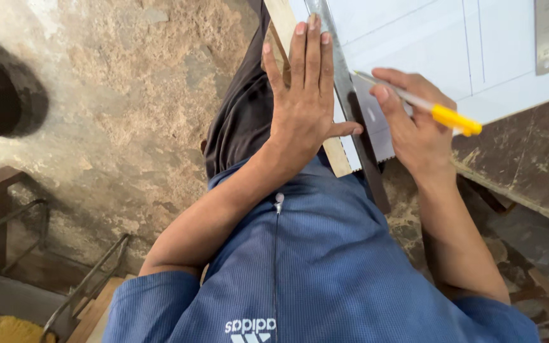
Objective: The person uses a metal ruler and a yellow pencil to draw straight lines on a large white board. They repeatedly reposition the ruler and draw lines across the surface, creating a grid pattern. A compass is visible on the board but is not used during this segment.
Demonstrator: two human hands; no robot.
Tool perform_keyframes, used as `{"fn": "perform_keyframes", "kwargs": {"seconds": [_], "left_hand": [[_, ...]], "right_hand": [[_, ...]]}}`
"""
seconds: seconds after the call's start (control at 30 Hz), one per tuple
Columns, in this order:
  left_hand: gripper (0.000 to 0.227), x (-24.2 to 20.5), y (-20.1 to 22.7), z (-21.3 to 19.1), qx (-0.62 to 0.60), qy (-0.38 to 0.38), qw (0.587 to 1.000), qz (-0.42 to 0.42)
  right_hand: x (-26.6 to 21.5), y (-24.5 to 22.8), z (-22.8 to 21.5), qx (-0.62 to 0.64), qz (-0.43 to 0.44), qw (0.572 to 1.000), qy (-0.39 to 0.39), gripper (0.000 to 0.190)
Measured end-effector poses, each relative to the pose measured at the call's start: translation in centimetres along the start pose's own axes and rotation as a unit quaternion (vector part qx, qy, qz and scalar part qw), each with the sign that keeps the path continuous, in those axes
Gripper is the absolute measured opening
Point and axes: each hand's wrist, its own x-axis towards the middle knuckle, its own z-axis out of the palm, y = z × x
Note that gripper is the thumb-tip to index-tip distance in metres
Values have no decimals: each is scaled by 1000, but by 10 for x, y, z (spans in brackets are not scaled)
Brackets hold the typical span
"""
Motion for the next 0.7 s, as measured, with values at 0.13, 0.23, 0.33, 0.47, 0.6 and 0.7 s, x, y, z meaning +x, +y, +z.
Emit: {"fn": "perform_keyframes", "kwargs": {"seconds": [0.13, 0.23, 0.33, 0.47, 0.6, 0.7], "left_hand": [[150, 1, 1, -5, -4, -3, 1000, -10], [150, 4, 4, -8, -8, -16, 1000, -17], [149, 6, 6, -9, -6, -27, 999, -23], [150, 3, 5, -6, -2, -24, 1000, -11], [153, 5, 2, -1, -8, -18, 1000, -5], [155, 1, 3, 1, -15, -20, 1000, -4]], "right_hand": [[19, 4, 8, 100, 31, 995, 4, 24], [19, 3, 9, 64, 18, 998, 6, 23], [19, -2, 7, 82, 34, 996, 6, 22], [10, -14, -8, -92, -26, 995, -36, 17], [-17, -26, -27, -66, 79, 992, -71, 18], [-36, -27, -32, -76, 94, 990, -75, 17]]}}
